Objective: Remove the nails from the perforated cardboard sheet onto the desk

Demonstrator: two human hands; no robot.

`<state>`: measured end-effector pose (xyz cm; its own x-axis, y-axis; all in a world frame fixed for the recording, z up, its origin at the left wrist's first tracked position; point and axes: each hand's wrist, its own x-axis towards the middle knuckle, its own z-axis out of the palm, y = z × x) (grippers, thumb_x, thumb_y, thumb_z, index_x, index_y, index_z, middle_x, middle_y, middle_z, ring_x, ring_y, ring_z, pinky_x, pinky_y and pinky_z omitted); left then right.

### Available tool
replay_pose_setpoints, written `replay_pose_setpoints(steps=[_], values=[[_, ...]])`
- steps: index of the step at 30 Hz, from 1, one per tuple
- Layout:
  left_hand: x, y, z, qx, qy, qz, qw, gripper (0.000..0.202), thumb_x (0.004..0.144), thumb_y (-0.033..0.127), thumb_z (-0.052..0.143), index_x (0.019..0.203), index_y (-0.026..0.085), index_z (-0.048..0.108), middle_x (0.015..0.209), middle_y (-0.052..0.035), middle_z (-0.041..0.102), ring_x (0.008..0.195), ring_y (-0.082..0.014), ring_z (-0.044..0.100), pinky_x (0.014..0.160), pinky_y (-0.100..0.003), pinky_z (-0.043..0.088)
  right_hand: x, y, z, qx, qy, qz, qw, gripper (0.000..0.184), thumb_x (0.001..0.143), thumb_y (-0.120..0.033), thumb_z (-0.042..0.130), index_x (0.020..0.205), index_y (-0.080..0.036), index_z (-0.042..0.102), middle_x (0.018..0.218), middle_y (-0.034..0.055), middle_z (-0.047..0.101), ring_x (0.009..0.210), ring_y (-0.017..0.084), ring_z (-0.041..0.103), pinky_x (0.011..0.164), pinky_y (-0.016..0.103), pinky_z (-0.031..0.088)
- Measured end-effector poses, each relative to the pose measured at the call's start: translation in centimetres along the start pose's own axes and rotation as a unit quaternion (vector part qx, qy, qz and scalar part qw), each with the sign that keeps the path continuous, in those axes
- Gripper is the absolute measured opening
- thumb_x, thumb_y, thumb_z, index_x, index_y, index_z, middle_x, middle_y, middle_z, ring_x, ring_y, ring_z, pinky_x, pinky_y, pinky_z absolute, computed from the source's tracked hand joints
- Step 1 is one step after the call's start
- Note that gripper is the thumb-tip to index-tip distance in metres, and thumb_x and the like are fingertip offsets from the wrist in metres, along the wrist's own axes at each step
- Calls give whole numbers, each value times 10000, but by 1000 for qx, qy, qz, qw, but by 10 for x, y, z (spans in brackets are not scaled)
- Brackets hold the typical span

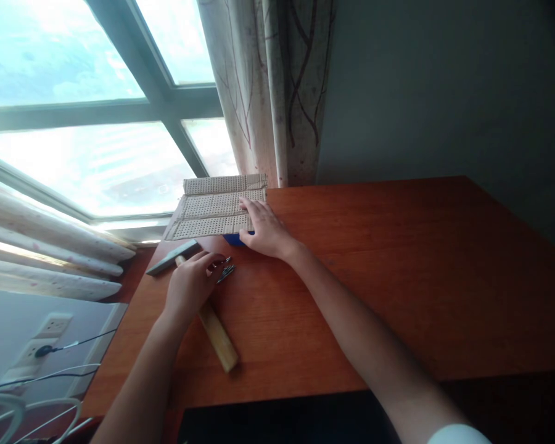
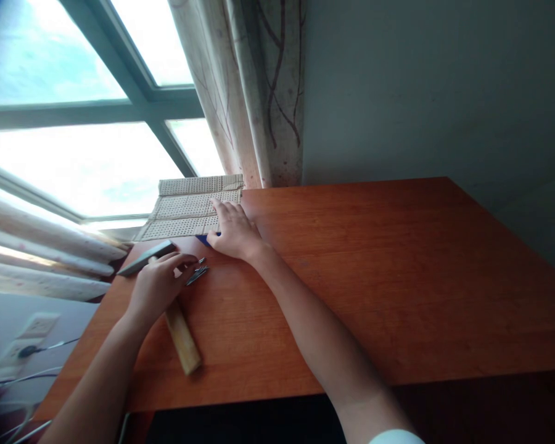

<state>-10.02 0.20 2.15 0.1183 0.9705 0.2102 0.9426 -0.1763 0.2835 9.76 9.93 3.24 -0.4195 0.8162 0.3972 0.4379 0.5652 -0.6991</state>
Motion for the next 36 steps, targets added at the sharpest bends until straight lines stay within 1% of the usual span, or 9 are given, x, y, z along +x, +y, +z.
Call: replay_pose_setpoints(steps=[5,9,12,15,18,21,25,29,36], values=[[-1,1,0,10,3,-9,1000,197,895,343,570,945,223,718,898,-14,705,638,-136,611,609,-257,408,0,0,0,-12,0,-5,1000,665,816,-195,550,1457,-145,383,1382,125,531,1331,268,392,1166,472,338],[-1,3,-4,15,38,-13,999,238,918,390,548,934,218,712,855,-8,669,654,-135,609,613,-257,404,0,0,-1,-21,-8,-4,1000,676,820,-203,546,1465,-98,374,1392,145,524,1337,271,386,1175,459,329],[-2,3,-6,10,61,-14,998,231,927,371,538,939,216,709,848,-3,659,659,-128,605,616,-253,404,1,0,-1,-25,-11,-2,1000,670,826,-210,542,1467,-108,375,1401,144,517,1347,272,381,1174,466,329],[-2,2,-6,-3,79,-6,997,222,925,353,542,939,209,710,838,-4,658,653,-124,597,619,-251,410,1,0,-2,-38,-11,-11,999,634,835,-221,544,1445,-114,410,1399,142,522,1340,274,392,1166,465,339],[-1,4,-6,-14,88,3,996,228,926,351,542,930,199,712,808,-2,647,619,-116,577,617,-254,412,2,1,-3,-52,-10,-33,998,572,834,-215,553,1388,-90,481,1379,151,544,1328,267,415,1171,428,338],[-1,8,-7,-25,91,12,995,233,928,351,542,927,192,713,798,-5,645,609,-114,568,614,-256,413,2,0,-5,-56,-11,-44,997,535,834,-221,566,1355,-108,519,1384,138,552,1337,254,423,1173,411,335],[-1,12,-10,-39,89,16,995,233,932,344,539,933,187,711,804,-8,649,601,-110,561,608,-254,413,3,-5,-11,-58,-14,-34,998,504,831,-233,576,1329,-160,549,1379,105,576,1327,260,443,1134,458,375],[-4,14,-11,-43,87,17,995,224,933,334,534,932,194,710,813,-11,660,639,-119,578,618,-251,412,3,-10,-19,-50,-1,-48,998,399,836,-228,582,1229,-168,624,1336,88,616,1292,261,476,1105,462,402],[-7,15,-11,-50,68,5,996,218,929,349,528,933,210,696,831,-13,688,674,-135,607,661,-257,434,6,-5,-21,-46,43,-65,996,317,796,-119,602,1099,-159,684,1242,99,667,1217,236,545,1108,422,410]])
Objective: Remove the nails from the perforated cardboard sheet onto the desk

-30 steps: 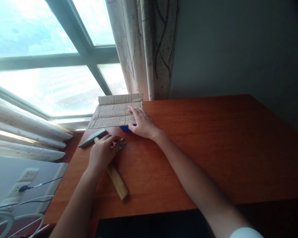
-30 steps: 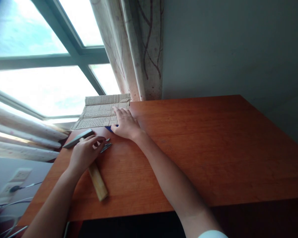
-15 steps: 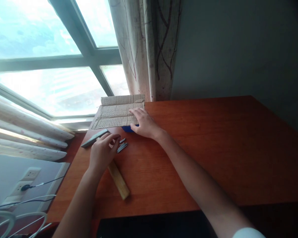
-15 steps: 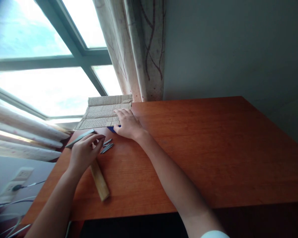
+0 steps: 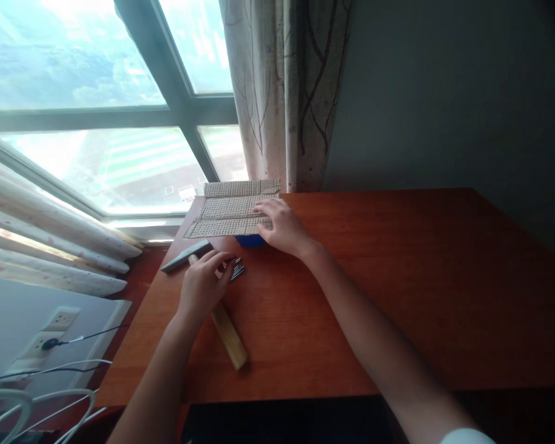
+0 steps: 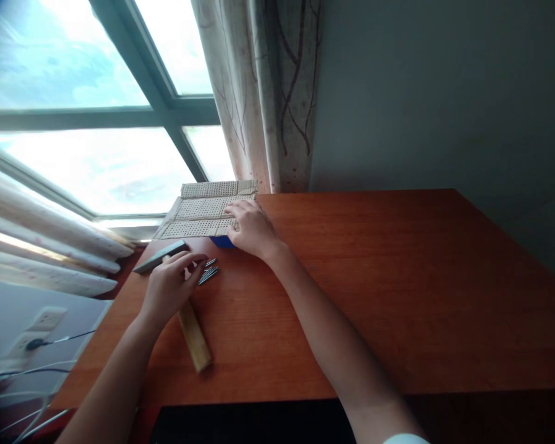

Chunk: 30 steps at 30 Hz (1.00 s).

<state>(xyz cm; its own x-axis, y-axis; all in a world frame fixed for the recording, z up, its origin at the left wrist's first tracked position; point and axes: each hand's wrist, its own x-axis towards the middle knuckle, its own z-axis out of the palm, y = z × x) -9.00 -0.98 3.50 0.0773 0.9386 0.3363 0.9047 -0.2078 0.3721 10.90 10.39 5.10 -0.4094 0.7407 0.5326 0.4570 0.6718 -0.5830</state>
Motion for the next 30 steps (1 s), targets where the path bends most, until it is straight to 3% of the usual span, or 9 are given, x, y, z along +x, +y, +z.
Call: replay_pose_setpoints(steps=[7,11,14,16,19,22,30], values=[[1,2,5,-19,-17,-9,1000,238,931,355,520,958,205,702,873,-21,694,672,-131,609,650,-257,439,1,10,0,32,46,50,997,312,769,-16,540,984,-190,686,1120,71,709,1120,234,606,1064,435,454],[2,4,6,-31,-18,-4,999,229,931,324,514,961,205,708,924,-31,703,715,-138,626,675,-260,458,-1,15,4,35,104,71,991,408,757,-6,516,1119,-148,638,1249,133,617,1226,237,544,1114,407,414],[8,13,8,-39,-10,9,999,219,926,285,514,1004,200,700,947,-37,706,745,-146,636,697,-265,471,-2,19,10,45,151,152,976,519,771,-112,600,1285,-111,524,1344,201,506,1269,276,496,1111,446,405],[15,24,12,-45,-32,29,998,256,922,271,516,1105,201,681,952,-44,707,754,-156,641,693,-272,476,-2,22,14,74,151,233,958,604,772,-204,654,1339,-116,467,1340,215,498,1227,298,524,1068,485,433],[29,45,22,-25,-88,50,995,363,909,277,542,1257,207,616,950,-56,717,774,-185,658,680,-289,479,-1,27,18,144,129,317,929,628,783,-280,660,1358,-166,436,1166,134,615,1091,276,604,990,490,479],[41,59,35,-5,-120,41,992,370,904,265,545,1260,179,592,951,-77,728,833,-225,684,690,-304,482,0,31,20,216,133,333,908,579,797,-229,610,1348,-196,436,996,44,654,942,211,648,915,412,516],[43,54,53,-15,-122,19,992,415,932,281,514,1321,136,515,931,-82,741,891,-265,704,717,-330,484,1,41,19,276,158,335,887,579,764,-176,578,1328,-221,455,942,13,643,876,177,645,797,330,530]])
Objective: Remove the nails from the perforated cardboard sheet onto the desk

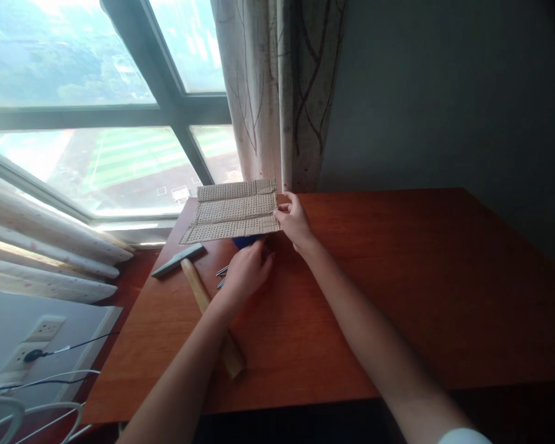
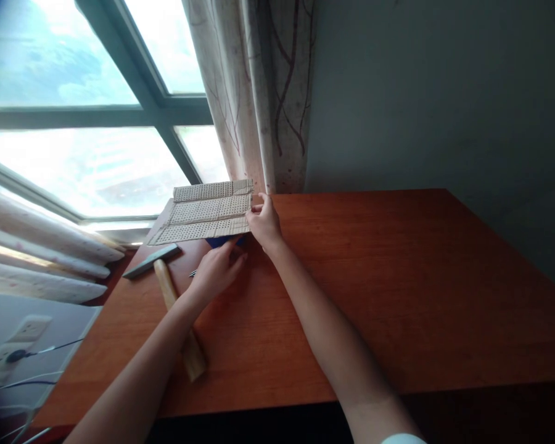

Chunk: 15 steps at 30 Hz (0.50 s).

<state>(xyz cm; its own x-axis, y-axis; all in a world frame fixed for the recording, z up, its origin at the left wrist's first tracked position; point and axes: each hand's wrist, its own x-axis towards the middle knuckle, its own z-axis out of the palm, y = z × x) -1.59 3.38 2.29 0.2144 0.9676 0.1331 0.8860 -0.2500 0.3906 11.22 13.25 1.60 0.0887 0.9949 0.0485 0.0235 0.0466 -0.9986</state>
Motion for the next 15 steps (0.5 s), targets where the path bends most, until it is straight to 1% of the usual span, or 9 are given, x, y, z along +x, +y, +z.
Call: replay_pose_setpoints(steps=[4,8,10,15], values=[[-1,-1,1,3,1,-4,1000,363,934,283,514,1266,142,546,923,-83,740,897,-268,702,721,-333,477,2,1,-2,5,2,27,1000,610,727,-154,570,1324,-208,459,924,7,635,875,184,637,796,338,525],[0,0,1,-1,-8,0,1000,323,926,270,517,1224,148,549,935,-85,740,869,-271,699,696,-336,463,2,1,-1,12,-1,56,998,578,713,-151,552,1284,-203,484,891,1,627,870,189,631,798,348,521],[1,1,0,-2,-14,3,1000,338,918,255,519,1240,154,535,939,-81,740,858,-269,698,678,-332,456,2,1,-1,21,-7,56,998,563,708,-151,545,1267,-205,493,887,2,630,863,190,634,790,350,522],[3,1,0,-7,-25,-8,1000,375,908,243,515,1271,148,516,932,-81,739,842,-258,699,669,-324,457,4,2,-3,38,-7,32,999,569,703,-159,543,1268,-204,496,903,9,640,853,191,642,755,336,527]])
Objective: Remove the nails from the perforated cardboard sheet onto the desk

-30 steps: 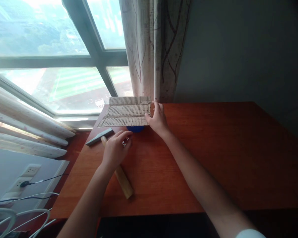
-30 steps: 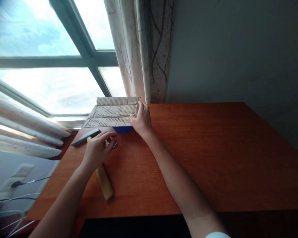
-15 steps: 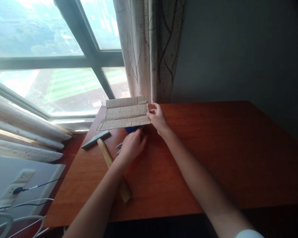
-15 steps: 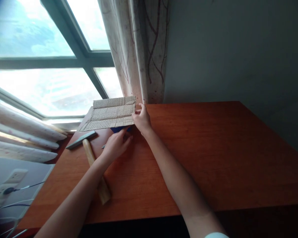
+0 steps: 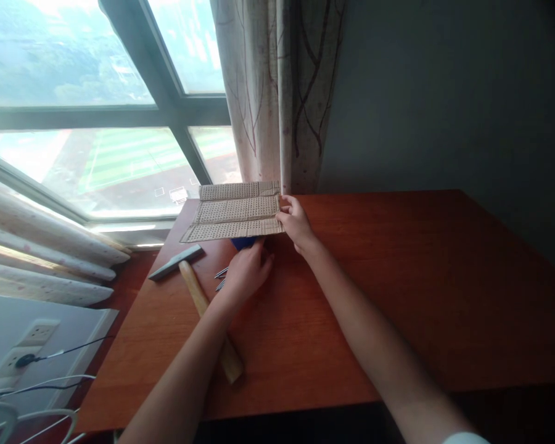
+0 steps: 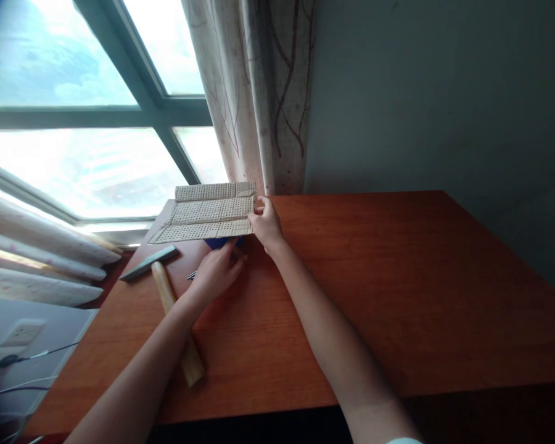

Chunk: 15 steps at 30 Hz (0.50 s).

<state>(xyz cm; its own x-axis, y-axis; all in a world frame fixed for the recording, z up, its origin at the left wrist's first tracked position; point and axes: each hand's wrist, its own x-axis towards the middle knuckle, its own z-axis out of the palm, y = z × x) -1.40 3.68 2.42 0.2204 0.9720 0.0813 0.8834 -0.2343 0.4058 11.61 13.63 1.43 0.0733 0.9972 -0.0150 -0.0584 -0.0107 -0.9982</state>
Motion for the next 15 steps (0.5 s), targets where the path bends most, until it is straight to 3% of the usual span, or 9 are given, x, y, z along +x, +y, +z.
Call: replay_pose_setpoints(steps=[9,15], values=[[0,-6,3,-6,14,1,1000,386,923,269,513,1282,131,493,935,-90,736,863,-273,698,697,-345,477,1,0,-4,-30,-19,-3,999,458,768,-203,586,1222,-223,534,897,5,653,820,177,647,769,345,541],[-6,0,-4,-2,16,22,1000,351,916,269,535,1250,163,558,961,-82,731,877,-251,688,719,-332,484,-10,-14,-25,56,27,46,997,360,836,-297,572,1184,-212,530,971,20,630,679,132,627,613,282,535]])
